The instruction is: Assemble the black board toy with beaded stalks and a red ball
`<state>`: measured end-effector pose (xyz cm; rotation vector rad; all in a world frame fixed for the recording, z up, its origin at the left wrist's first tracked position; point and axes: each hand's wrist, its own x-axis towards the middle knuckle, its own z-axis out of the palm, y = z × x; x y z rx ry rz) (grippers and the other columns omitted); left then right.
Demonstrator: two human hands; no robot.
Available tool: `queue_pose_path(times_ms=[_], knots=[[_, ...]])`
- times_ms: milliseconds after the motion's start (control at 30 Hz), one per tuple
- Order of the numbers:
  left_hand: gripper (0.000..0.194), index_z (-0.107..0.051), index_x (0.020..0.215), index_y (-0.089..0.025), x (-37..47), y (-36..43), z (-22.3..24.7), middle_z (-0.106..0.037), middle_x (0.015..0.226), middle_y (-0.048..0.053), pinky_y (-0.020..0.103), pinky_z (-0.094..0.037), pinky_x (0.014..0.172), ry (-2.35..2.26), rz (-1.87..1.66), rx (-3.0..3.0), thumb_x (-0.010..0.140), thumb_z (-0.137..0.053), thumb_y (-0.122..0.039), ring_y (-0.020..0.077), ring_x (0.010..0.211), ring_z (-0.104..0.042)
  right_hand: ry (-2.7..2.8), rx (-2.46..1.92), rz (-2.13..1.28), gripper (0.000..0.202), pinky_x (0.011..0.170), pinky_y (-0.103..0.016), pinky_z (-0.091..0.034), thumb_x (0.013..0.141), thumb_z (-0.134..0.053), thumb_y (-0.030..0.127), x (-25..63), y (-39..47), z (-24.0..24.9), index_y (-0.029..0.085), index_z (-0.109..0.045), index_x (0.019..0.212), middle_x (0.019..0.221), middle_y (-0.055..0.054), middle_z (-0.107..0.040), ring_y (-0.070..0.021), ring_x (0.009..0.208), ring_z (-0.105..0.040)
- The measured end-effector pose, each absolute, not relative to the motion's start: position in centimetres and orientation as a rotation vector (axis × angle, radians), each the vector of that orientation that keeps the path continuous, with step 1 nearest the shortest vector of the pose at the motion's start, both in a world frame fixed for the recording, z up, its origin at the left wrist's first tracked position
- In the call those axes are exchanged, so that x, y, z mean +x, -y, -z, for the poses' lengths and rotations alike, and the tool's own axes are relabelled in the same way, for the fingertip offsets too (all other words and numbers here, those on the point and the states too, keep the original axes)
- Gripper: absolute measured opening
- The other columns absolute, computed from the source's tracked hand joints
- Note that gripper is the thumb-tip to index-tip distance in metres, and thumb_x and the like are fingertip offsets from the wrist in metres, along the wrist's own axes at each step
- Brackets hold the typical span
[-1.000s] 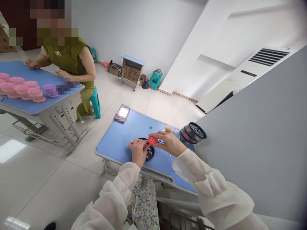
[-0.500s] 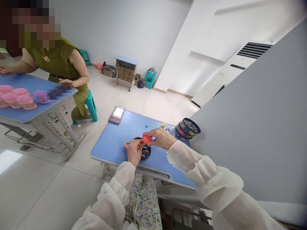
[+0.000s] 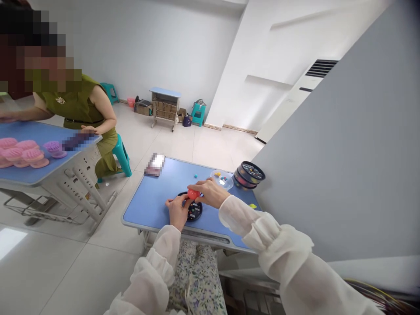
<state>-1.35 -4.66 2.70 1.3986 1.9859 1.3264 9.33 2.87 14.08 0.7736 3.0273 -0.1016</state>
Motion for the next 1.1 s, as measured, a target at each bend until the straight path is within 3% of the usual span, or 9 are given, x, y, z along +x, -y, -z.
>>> queue_pose_path(times_ms=[167,267,333,433,500,733,900,1000,1100], knots=[[0.019,-0.068,0.093,-0.027,-1.7,4.8,-3.1,-0.076,0.087,0.001,0.041,-0.028,0.092,-1.962,-1.276,1.459,0.088,-0.051,-0.031,0.0178,0.078,-0.065,-3.145,0.964,0.091,0.069,0.087,-0.045,-0.036,0.072,-0.074,0.036,10.9,-2.3,-16.5,0.027,-0.046,0.135,0.114,-0.014,-0.067,-0.0290,0.093,-0.067],[0.020,-0.064,0.102,-0.027,-2.2,4.7,-3.4,-0.075,0.093,0.002,0.044,-0.030,0.096,-1.871,-1.263,1.463,0.085,-0.055,-0.030,0.0205,0.087,-0.066,-3.366,1.250,0.223,0.050,0.090,-0.042,-0.037,0.086,-0.057,0.040,13.7,-3.1,-17.9,0.028,-0.046,0.134,0.105,-0.008,-0.072,-0.0226,0.090,-0.069],[0.036,-0.057,0.114,-0.026,-2.4,4.4,-3.6,-0.073,0.101,0.004,0.043,-0.035,0.095,-1.783,-1.291,1.466,0.079,-0.062,-0.028,0.0219,0.094,-0.065,-3.472,1.447,0.275,0.035,0.086,-0.039,-0.042,0.090,-0.049,0.035,15.9,-3.5,-17.7,0.025,-0.056,0.124,0.102,-0.007,-0.072,-0.0205,0.085,-0.069],[0.063,-0.045,0.127,-0.024,-2.3,3.7,-4.1,-0.067,0.112,0.006,0.036,-0.043,0.091,-1.652,-1.355,1.464,0.070,-0.070,-0.026,0.0203,0.099,-0.063,-3.522,1.631,0.399,0.025,0.075,-0.034,-0.049,0.089,-0.048,0.032,18.5,-2.8,-14.8,0.021,-0.067,0.102,0.088,-0.008,-0.073,-0.0201,0.076,-0.068],[0.071,-0.040,0.130,-0.022,-1.9,3.2,-4.2,-0.066,0.113,0.007,0.033,-0.045,0.090,-1.584,-1.375,1.440,0.066,-0.072,-0.025,0.0191,0.099,-0.064,-3.496,1.833,0.491,0.024,0.071,-0.034,-0.051,0.089,-0.046,0.032,19.4,-1.4,-11.6,0.022,-0.067,0.093,0.079,-0.006,-0.072,-0.0205,0.071,-0.067],[0.066,-0.045,0.120,-0.023,-1.3,2.9,-3.2,-0.068,0.108,0.006,0.033,-0.050,0.086,-1.529,-1.357,1.350,0.061,-0.075,-0.030,0.0217,0.099,-0.065,-3.313,2.205,0.960,0.028,0.061,-0.036,-0.055,0.091,-0.039,0.035,22.0,4.5,-2.1,0.028,-0.066,0.086,0.076,-0.006,-0.070,-0.0243,0.068,-0.067],[0.060,-0.057,0.110,-0.021,-2.7,3.9,-2.0,-0.070,0.103,0.005,0.031,-0.057,0.066,-1.624,-1.269,1.291,0.056,-0.077,-0.038,0.0276,0.097,-0.065,-3.240,2.206,0.754,0.024,0.064,-0.041,-0.056,0.089,-0.042,0.031,26.1,4.2,-0.4,0.029,-0.065,0.088,0.079,-0.007,-0.070,-0.0273,0.072,-0.068],[0.063,-0.057,0.112,-0.021,-3.2,4.3,-1.5,-0.071,0.097,0.005,0.029,-0.054,0.047,-1.689,-1.206,1.253,0.057,-0.075,-0.045,0.0274,0.081,-0.068,-3.179,2.351,0.507,0.024,0.067,-0.041,-0.055,0.088,-0.041,0.027,28.8,2.4,-0.4,0.028,-0.065,0.090,0.083,-0.008,-0.069,-0.0268,0.074,-0.068],[0.062,-0.061,0.109,-0.018,-3.3,4.4,-1.1,-0.072,0.091,0.004,0.034,-0.057,0.058,-1.729,-1.253,1.315,0.056,-0.075,-0.049,0.0264,0.077,-0.068,-2.966,2.582,0.271,0.028,0.074,-0.041,-0.054,0.086,-0.040,0.022,31.1,0.1,-0.7,0.024,-0.063,0.102,0.096,-0.010,-0.066,-0.0261,0.085,-0.066]])
